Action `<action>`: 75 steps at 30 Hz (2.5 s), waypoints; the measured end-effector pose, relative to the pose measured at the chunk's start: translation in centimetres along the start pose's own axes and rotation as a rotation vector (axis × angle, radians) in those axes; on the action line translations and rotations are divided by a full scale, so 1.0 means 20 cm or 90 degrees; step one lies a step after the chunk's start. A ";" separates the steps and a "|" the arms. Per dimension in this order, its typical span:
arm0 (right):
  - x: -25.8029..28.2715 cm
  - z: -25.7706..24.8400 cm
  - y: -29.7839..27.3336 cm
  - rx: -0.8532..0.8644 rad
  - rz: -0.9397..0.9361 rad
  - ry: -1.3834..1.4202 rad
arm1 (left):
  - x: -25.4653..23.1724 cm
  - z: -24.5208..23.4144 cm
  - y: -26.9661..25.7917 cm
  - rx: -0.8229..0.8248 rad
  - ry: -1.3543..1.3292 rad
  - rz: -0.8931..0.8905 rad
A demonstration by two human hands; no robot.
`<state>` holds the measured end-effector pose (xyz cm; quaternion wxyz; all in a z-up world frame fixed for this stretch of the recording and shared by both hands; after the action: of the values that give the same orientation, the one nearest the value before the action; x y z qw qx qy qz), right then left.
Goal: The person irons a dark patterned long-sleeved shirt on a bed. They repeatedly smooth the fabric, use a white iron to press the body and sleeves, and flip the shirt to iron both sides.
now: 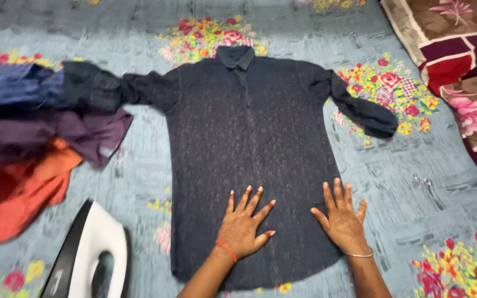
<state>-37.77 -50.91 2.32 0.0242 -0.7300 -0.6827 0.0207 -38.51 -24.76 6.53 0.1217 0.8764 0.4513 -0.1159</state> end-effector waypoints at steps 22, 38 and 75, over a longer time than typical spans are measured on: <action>0.68 -0.07 -0.42 0.008 -0.205 0.062 | 0.17 -0.09 -0.52 -0.182 0.027 -0.306; 1.82 -0.07 -0.46 0.139 -0.558 0.525 | 0.54 -0.18 -1.11 -0.647 -0.481 -0.466; 1.37 -0.57 -0.05 0.269 -0.140 0.621 | 0.16 -0.56 -0.74 -0.678 -0.535 -0.151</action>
<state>-36.13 -23.59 13.84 0.4865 -0.5585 -0.6454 -0.1866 -47.78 -10.45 14.57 0.6869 0.5227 0.4539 -0.2211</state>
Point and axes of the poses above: each hand's wrist, its own y-axis towards the middle knuckle, its own z-axis out of the palm, x = y × z, the point moved 8 cm from there along y, towards the middle knuckle, and after that the axes turned 4 degrees about y, right-handed, at the moved point
